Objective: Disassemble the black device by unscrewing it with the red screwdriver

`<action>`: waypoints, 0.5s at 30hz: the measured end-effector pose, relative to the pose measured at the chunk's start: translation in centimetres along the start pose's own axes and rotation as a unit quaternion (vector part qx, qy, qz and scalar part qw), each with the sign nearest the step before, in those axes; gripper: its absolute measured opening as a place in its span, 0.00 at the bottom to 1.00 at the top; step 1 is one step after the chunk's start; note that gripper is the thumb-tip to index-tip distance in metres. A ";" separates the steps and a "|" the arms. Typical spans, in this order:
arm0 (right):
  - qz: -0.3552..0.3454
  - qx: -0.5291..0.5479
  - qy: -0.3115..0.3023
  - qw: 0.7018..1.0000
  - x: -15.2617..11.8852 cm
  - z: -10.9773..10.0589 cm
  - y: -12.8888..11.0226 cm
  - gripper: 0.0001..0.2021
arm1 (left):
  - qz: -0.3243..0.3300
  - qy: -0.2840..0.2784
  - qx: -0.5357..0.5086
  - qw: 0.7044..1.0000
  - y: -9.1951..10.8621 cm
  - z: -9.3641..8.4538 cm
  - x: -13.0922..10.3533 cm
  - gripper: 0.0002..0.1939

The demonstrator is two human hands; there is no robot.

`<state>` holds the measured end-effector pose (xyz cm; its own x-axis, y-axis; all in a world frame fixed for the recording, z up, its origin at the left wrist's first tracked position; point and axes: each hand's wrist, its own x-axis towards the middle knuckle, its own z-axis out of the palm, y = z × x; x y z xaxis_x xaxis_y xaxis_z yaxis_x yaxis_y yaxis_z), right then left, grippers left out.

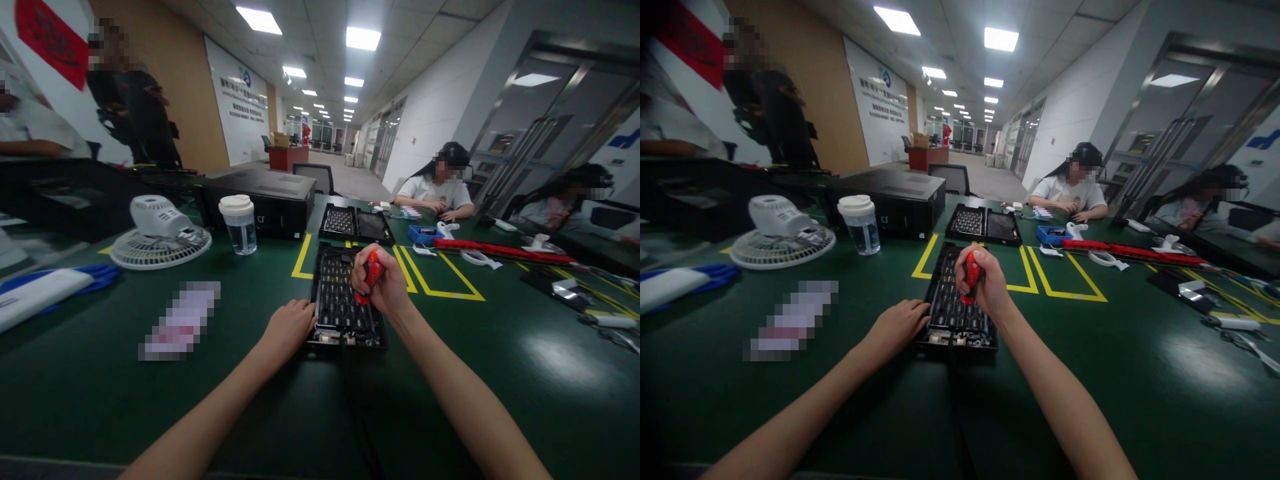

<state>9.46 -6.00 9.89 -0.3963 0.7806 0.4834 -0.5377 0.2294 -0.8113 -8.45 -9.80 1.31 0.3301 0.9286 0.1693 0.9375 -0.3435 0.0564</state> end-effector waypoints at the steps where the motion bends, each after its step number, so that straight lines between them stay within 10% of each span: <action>1: -0.003 -0.004 0.005 1.000 -0.1 0.1 0.0 0.11 | 0.000 -0.001 0.000 1.000 0.0 0.0 0.0 0.15; 15: -0.045 -0.072 0.098 0.992 -0.6 1.4 0.3 0.10 | 0.002 0.002 0.001 1.000 0.0 0.0 -0.1 0.15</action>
<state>8.47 -7.21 9.88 -0.1917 0.8485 0.4934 -0.4473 0.3719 -0.8134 -8.50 -9.85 1.32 0.3340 0.9265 0.1733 0.9362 -0.3474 0.0529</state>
